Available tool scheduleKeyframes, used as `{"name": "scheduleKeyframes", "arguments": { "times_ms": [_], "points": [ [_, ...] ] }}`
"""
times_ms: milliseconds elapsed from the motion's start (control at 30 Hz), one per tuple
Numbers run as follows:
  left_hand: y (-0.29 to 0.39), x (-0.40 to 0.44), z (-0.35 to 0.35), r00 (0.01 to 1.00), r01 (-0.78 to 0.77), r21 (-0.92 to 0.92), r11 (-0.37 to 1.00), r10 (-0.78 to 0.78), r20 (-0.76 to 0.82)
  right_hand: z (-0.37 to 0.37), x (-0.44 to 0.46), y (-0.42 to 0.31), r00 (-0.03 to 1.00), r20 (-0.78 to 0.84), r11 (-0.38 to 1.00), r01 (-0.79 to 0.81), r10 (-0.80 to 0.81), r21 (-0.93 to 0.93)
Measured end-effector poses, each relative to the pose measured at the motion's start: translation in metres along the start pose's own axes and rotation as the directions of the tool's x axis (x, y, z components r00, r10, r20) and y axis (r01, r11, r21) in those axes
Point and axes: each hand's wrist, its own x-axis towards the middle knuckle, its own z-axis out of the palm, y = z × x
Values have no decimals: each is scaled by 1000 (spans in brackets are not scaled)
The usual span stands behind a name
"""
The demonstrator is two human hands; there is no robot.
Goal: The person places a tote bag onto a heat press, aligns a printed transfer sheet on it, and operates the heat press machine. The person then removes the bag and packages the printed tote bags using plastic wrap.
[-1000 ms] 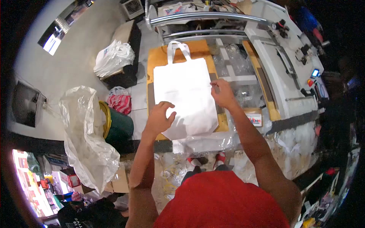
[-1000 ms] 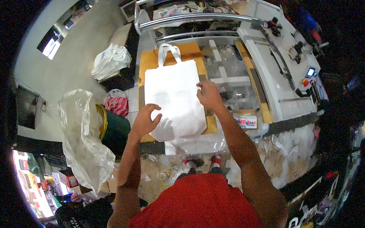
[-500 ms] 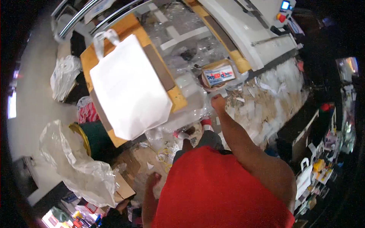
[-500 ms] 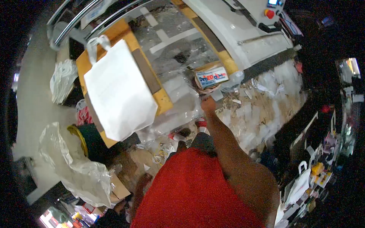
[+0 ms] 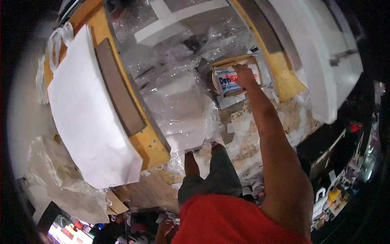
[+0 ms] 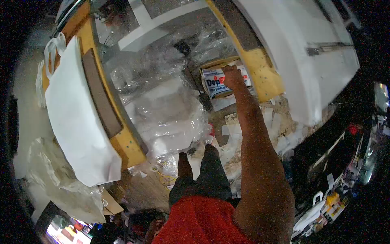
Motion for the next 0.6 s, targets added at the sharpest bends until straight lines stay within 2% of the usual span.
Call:
{"name": "scheduleKeyframes", "arguments": {
  "times_ms": [33,67,100,133,167,200,233,300,333,367,400,433,500,567,600],
  "points": [
    [-8,6,8,995,-93,90,992,90,32,2,7,0,1000,27,999,6,-5,-45],
    [-19,17,20,993,119,-341,932,-105,58,16,22,11,1000,-6,998,26,-27,-58],
    [-25,16,32,950,302,-692,655,-268,161,19,26,15,999,8,998,40,-40,-51],
    [36,6,18,923,383,-467,797,-351,157,14,32,20,997,20,997,80,-79,-14],
    [42,10,24,924,380,-475,794,-348,157,4,37,25,993,23,993,117,-117,18],
    [49,15,28,968,246,-309,919,-248,32,-7,34,27,972,-122,972,212,-200,97],
    [54,18,29,990,111,-111,988,-120,-74,-17,33,24,970,-129,971,220,-207,95],
    [70,22,27,983,157,-191,969,-171,-61,-35,29,17,994,-22,985,112,-110,132],
    [81,24,24,974,205,-261,943,-222,-35,-39,25,17,993,-30,984,117,-114,131],
    [89,24,21,964,250,-328,911,-267,-7,-43,21,19,997,-20,976,76,-73,206],
    [80,29,23,966,239,-333,912,-259,-15,-44,16,21,998,-19,969,59,-56,241],
    [52,44,29,990,119,-298,947,-135,-31,-43,13,24,999,-19,960,42,-38,275],
    [34,73,28,999,-15,-259,966,1,-53,-31,7,30,941,-296,965,215,-163,152],
    [32,85,24,982,-17,-235,972,-28,-189,-40,-6,25,956,-273,968,166,-111,189],
    [58,74,15,979,-16,-244,970,-34,-200,-48,-17,14,969,-238,966,121,-64,230]
  ]
}}
